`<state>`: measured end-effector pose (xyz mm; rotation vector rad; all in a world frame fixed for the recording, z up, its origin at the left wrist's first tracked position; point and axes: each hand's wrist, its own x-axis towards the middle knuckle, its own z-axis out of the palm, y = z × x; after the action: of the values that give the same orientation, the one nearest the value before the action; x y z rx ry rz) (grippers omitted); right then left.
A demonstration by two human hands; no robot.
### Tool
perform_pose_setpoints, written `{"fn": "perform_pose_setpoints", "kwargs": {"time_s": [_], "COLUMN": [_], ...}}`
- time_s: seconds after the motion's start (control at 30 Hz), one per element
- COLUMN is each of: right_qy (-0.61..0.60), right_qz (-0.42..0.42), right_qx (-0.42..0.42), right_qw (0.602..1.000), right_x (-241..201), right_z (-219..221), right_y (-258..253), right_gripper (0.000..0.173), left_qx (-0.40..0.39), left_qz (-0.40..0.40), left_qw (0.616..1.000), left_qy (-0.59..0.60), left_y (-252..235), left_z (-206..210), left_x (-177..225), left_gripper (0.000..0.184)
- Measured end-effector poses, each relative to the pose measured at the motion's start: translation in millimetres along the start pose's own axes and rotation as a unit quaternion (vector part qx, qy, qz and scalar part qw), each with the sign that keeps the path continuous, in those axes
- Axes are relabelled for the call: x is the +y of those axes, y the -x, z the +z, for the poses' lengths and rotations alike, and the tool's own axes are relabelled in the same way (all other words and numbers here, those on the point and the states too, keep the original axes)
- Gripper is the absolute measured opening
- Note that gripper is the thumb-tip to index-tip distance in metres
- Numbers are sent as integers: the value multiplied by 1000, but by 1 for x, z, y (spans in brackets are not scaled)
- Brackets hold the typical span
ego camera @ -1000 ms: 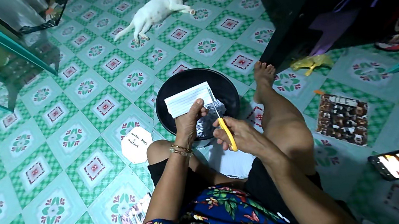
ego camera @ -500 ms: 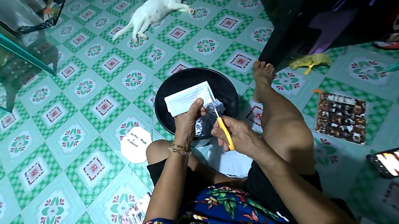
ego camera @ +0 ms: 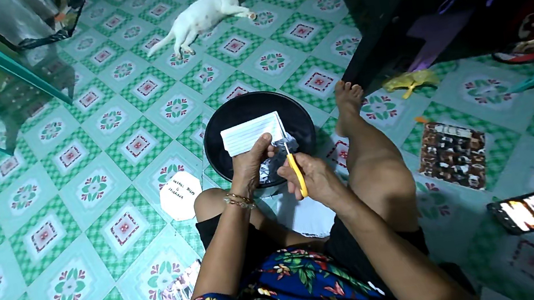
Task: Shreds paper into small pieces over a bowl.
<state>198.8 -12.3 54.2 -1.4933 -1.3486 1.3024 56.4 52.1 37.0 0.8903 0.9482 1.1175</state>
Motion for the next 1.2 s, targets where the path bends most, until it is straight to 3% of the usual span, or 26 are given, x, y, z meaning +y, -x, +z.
{"fn": "perform_pose_setpoints", "kwargs": {"time_s": [0.77,1.1,1.2], "right_qy": [-52,-83,-62], "right_qz": [64,57,89], "right_qx": [-5,-10,-63], "right_qw": [997,995,992], "right_x": [-8,-5,-8], "right_z": [-4,-5,-7], "right_y": [-8,-8,-1], "right_gripper": [20,19,24], "left_qx": [-9,24,60], "left_qz": [-23,-23,-11], "left_qw": [1000,999,998], "left_qy": [-17,-13,7], "left_y": [0,1,0], "left_z": [-1,3,3], "left_x": [-1,0,2], "left_gripper": [9,9,7]}}
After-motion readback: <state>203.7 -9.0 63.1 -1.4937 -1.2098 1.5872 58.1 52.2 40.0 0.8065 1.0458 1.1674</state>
